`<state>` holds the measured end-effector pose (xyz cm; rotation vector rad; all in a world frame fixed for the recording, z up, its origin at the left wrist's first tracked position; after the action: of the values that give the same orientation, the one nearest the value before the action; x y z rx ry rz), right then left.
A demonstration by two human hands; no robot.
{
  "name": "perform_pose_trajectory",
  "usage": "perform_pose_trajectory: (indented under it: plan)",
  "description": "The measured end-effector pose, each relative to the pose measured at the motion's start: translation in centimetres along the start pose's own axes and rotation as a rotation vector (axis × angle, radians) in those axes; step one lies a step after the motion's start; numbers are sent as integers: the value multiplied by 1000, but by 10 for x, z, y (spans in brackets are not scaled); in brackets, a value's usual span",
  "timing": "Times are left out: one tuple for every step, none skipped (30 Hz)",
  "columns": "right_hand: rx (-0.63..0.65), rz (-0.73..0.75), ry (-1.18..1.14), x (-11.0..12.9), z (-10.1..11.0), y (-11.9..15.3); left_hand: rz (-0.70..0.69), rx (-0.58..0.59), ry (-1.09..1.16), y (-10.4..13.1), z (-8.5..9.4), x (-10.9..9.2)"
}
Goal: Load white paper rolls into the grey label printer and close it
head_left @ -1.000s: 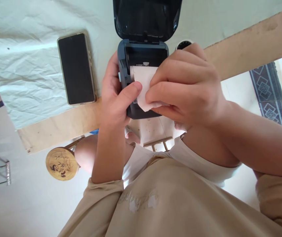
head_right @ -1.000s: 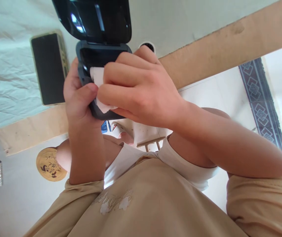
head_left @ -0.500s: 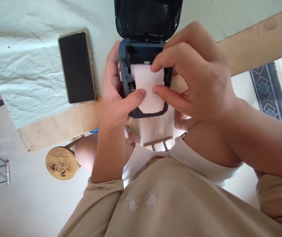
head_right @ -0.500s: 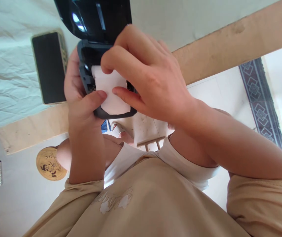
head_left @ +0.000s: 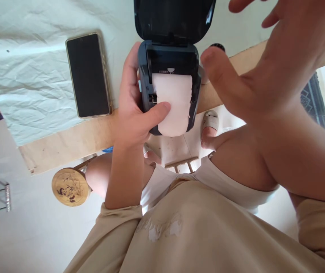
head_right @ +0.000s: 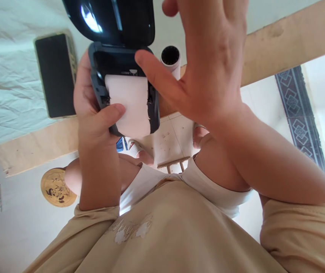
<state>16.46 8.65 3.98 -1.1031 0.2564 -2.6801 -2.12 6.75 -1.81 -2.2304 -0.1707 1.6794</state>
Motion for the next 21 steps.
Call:
perform_pose_trajectory:
  plan:
    - [-49, 9, 50, -2, 3, -2, -12, 6, -7, 0, 0, 0]
    - [-98, 27, 106, -1, 5, -4, -20, 6, -16, 0, 1, 1]
    - [-137, 38, 158, 0, 8, -6, -32, 8, -26, 0, 1, 1]
    - [-152, 41, 193, 2, 9, -7, -44, 10, -38, 0, 2, 3]
    - [-143, 47, 208, 5, 10, -7, -57, 7, -52, 0, 4, 4]
    - [-115, 55, 204, 9, 10, -6, -73, 1, -65, 0, 7, 6]
    - [-81, 74, 200, 12, 10, -5, -85, 21, -77, -1, 8, 9]
    - [-58, 117, 195, 16, 10, -2, -93, 42, -84, -2, 10, 13]
    - [-44, 173, 195, 21, 10, 1, -105, 72, -86, -2, 10, 16]
    - [-44, 231, 200, 24, 10, 4, -106, 108, -83, -3, 9, 19]
    - [-53, 275, 206, 26, 10, 7, -117, 102, -76, -4, 10, 21]
    - [-58, 303, 208, 26, 10, 9, -119, 105, -71, -4, 9, 22]
    - [-52, 324, 202, 26, 9, 11, -117, 94, -66, -4, 9, 22]
    - [-39, 334, 188, 25, 8, 12, -117, 70, -65, -4, 8, 22]
    - [-22, 340, 173, 24, 6, 13, -112, 49, -67, -3, 8, 21]
    - [-22, 355, 155, 24, 6, 14, -104, 29, -69, -3, 7, 20]
    - [-19, 371, 149, 25, 4, 14, -106, 3, -69, -2, 7, 18]
    - [-16, 378, 156, 25, 3, 15, -106, -10, -71, -1, 7, 17]
    - [-14, 383, 168, 25, 2, 16, -104, -17, -74, 0, 8, 17]
    - [-15, 382, 183, 25, 0, 16, -104, -19, -77, 0, 8, 17]
    - [-18, 375, 198, 25, -1, 16, -106, -21, -80, 1, 9, 17]
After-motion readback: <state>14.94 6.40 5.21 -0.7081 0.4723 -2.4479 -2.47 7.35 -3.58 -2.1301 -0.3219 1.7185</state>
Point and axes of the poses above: each hand's wrist, its own y-axis away from the middle knuckle, its own z-axis out of the back of the hand, x = y × z, the point moved 6 cm from there along -y, towards the middle knuckle, and after that the axes turned 11 degrees about -z, right-handed, at the moved point
